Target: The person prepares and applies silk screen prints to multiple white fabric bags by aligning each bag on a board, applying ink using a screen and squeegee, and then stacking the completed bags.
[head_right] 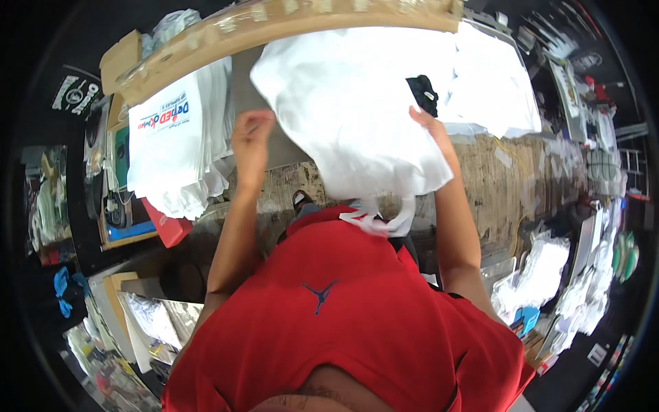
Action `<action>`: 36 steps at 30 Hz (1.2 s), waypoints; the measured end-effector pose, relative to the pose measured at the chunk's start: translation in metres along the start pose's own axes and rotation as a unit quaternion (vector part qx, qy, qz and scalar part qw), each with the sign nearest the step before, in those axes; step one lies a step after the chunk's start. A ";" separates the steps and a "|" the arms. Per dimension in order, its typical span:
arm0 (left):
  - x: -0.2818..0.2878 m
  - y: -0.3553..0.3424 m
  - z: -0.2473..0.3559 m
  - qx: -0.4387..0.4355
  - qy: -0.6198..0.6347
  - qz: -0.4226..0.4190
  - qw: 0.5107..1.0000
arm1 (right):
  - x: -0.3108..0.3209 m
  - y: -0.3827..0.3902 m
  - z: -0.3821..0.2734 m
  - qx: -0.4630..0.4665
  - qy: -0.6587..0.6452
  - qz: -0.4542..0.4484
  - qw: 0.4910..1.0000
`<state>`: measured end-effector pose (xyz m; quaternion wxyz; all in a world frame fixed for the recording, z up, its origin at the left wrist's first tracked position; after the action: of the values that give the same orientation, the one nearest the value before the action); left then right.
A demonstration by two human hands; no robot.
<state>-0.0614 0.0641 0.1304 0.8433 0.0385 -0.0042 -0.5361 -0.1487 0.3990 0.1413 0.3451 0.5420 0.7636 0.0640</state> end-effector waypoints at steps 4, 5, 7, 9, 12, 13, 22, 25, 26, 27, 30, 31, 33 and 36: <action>0.008 -0.019 -0.106 0.130 -0.006 0.039 0.991 | 0.100 -0.068 0.098 -0.021 0.119 0.142 0.982; 0.007 -0.014 -0.110 0.122 0.039 0.010 0.992 | 0.078 -0.067 0.097 -0.020 0.130 0.108 0.985; 0.013 -0.019 -0.109 0.145 0.033 -0.034 0.988 | 0.038 -0.068 0.084 -0.024 0.183 0.102 0.978; 0.020 -0.032 -0.109 0.170 -0.035 -0.070 0.982 | 0.021 -0.081 0.084 -0.007 0.223 0.085 0.971; 0.035 -0.053 -0.105 0.157 0.029 -0.012 0.987 | 0.024 -0.119 0.092 0.046 0.257 0.142 0.955; 0.038 -0.058 -0.099 0.162 0.037 0.002 0.986 | 0.027 -0.130 0.093 0.063 0.292 0.201 0.933; 0.067 -0.087 -0.120 0.003 -0.378 0.089 0.922 | -0.014 -0.163 0.066 0.189 0.626 0.252 0.713; 0.062 -0.090 -0.117 -0.015 -0.384 0.096 0.918 | -0.015 -0.180 0.051 0.215 0.597 0.255 0.730; 0.060 -0.093 -0.116 -0.028 -0.360 0.101 0.927 | -0.013 -0.190 0.046 0.219 0.611 0.255 0.717; 0.058 -0.095 -0.115 -0.045 -0.350 0.117 0.928 | -0.008 -0.195 0.043 0.219 0.611 0.257 0.716; 0.060 -0.090 -0.115 -0.017 -0.310 0.134 0.941 | -0.004 -0.192 0.028 0.136 0.613 0.226 0.745; 0.071 -0.084 -0.116 -0.014 -0.310 0.146 0.939 | -0.014 -0.183 0.027 0.190 0.568 0.218 0.771; 0.084 -0.069 -0.118 -0.080 -0.244 0.128 0.958 | -0.041 -0.146 0.006 0.250 0.563 0.213 0.758; 0.010 -0.034 -0.055 -0.008 -0.151 -0.017 0.988 | -0.043 -0.030 -0.055 0.247 0.536 0.239 0.771</action>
<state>-0.0851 0.0445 0.0730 0.8242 -0.0495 -0.1264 -0.5499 -0.1974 0.3645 0.1880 -0.2926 0.6513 0.6598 0.2341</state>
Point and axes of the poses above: each hand's wrist, its own y-axis away from the middle knuckle, its own x-axis out of the back of the hand, z = x × y, the point moved 2 cm from there along -y, towards the middle knuckle, and after that the axes turned 8 degrees about y, right-handed, at the moved point
